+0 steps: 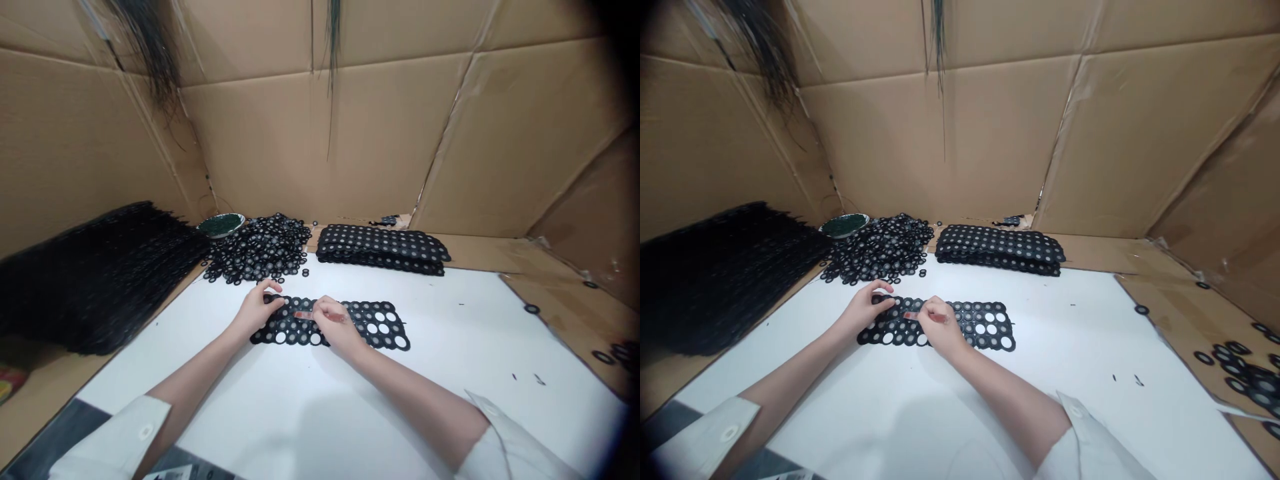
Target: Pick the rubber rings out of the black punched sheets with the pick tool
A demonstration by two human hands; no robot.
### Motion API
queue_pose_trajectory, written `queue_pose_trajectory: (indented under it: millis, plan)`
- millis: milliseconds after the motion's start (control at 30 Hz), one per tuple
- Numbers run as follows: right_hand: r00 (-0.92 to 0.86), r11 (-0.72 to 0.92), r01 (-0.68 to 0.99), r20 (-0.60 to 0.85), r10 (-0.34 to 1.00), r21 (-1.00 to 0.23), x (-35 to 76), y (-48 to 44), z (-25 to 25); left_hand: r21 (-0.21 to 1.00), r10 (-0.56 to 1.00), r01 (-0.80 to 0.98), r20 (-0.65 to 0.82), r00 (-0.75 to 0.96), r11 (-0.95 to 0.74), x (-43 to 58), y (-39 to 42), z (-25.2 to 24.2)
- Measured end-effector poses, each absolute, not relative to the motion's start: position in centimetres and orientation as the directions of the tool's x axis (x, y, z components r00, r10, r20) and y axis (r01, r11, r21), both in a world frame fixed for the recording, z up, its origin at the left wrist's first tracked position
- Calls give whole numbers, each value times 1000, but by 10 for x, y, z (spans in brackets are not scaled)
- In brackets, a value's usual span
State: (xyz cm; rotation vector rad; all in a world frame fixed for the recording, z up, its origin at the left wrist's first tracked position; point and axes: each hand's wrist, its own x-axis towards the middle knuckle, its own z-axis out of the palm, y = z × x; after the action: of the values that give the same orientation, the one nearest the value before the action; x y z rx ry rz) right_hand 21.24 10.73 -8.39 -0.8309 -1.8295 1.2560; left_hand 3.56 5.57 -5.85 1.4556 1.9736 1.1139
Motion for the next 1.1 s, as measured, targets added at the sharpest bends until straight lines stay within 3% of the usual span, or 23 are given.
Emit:
queue_pose_trajectory:
  millis: [67, 133, 200, 333, 500, 667, 900, 1100]
  plan:
    - [-497, 268, 87, 191, 847, -959, 213, 108, -84, 903, 922, 362, -83, -377, 230, 32, 55, -58]
    - [-488, 234, 80, 166, 857, -969, 213, 109, -84, 929, 920, 187, -255, -297, 318, 29, 54, -55]
    - [-490, 226, 79, 160, 857, -971, 213, 110, -84, 933, 931, 126, -309, -195, 336, 26, 52, -52]
    - [-537, 232, 73, 158, 829, -970, 213, 109, -83, 948, 969, 226, -189, -161, 223, 26, 50, -43]
    - [-547, 242, 68, 166, 820, -968, 212, 104, -83, 865, 982, 476, -83, -172, 156, 37, 47, -42]
    - [-583, 468, 84, 338, 739, -880, 213, 99, -92, 687, 946, 714, 128, -299, 133, 57, 37, -54]
    - [-608, 660, 188, 442, 660, -727, 211, 95, -92, 685, 918, 714, 175, -356, 146, 79, 28, -55]
    - [-558, 535, 108, 394, 730, -838, 210, 103, -91, 624, 925, 767, 185, -332, 151, 61, 38, -51]
